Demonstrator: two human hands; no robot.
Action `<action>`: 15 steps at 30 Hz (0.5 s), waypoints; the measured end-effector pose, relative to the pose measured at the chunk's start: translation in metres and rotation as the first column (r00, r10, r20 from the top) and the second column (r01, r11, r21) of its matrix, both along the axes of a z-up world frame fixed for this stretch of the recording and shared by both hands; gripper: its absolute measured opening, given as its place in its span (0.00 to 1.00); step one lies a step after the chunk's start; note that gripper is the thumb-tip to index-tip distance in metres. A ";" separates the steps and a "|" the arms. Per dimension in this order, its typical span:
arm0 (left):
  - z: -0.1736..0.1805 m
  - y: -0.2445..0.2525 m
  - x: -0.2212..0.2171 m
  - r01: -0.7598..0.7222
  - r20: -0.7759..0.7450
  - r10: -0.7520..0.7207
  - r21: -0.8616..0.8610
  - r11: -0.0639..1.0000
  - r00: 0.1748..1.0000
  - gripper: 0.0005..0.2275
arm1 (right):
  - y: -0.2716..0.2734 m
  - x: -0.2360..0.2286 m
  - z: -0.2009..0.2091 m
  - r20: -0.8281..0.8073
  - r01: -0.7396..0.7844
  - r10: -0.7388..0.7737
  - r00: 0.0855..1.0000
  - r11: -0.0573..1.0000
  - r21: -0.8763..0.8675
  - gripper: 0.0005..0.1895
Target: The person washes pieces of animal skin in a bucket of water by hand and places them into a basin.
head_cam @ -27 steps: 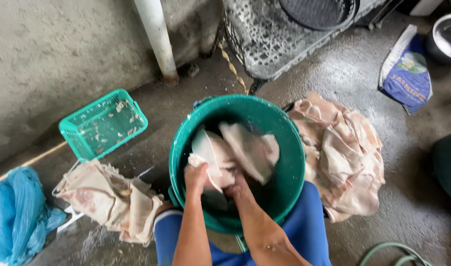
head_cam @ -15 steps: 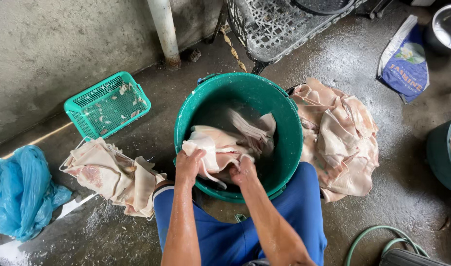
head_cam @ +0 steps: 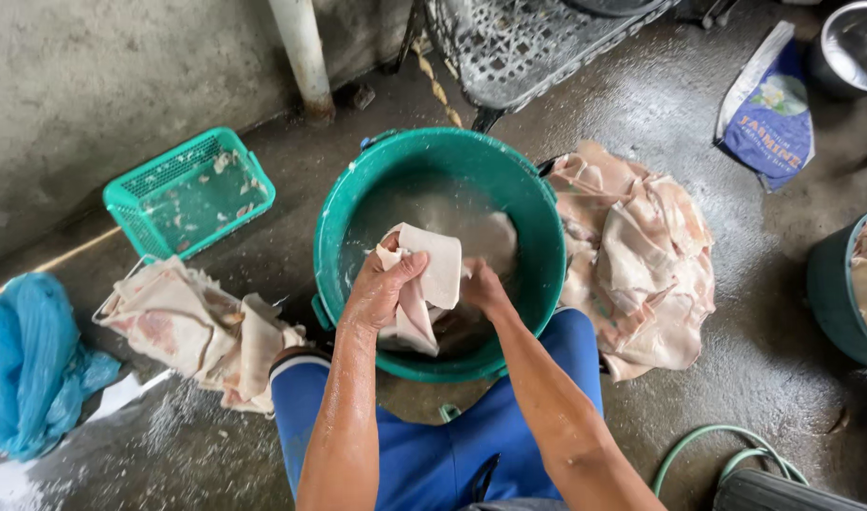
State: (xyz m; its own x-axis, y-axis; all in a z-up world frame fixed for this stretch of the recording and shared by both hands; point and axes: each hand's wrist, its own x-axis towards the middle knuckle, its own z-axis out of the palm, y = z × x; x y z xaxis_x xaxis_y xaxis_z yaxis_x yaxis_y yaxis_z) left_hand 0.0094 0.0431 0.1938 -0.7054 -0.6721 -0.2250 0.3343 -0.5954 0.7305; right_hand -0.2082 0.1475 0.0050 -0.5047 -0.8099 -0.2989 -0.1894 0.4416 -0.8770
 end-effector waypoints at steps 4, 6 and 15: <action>-0.036 -0.031 -0.042 0.021 0.256 0.014 -0.135 0.991 0.967 0.20 | -0.030 -0.033 0.074 0.919 0.348 -0.107 0.380 0.937 -0.035 0.29; -0.086 -0.043 -0.065 0.010 0.451 0.133 -0.299 0.954 0.883 0.23 | -0.045 -0.042 0.081 0.927 0.290 -0.069 0.368 0.956 -0.044 0.38; -0.254 0.047 -0.091 0.760 0.994 0.108 -0.093 0.643 0.030 0.48 | -0.096 -0.021 -0.105 0.349 0.240 -0.312 0.884 0.942 0.234 0.48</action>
State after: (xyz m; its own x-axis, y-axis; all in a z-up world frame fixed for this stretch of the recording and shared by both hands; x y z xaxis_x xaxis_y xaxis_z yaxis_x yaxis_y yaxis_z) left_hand -0.0815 0.0903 -0.0603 -0.3863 -0.6790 -0.6243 -0.9167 0.2075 0.3416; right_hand -0.2289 0.0511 -0.0996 -0.5204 -0.5691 -0.6367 0.2911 0.5827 -0.7588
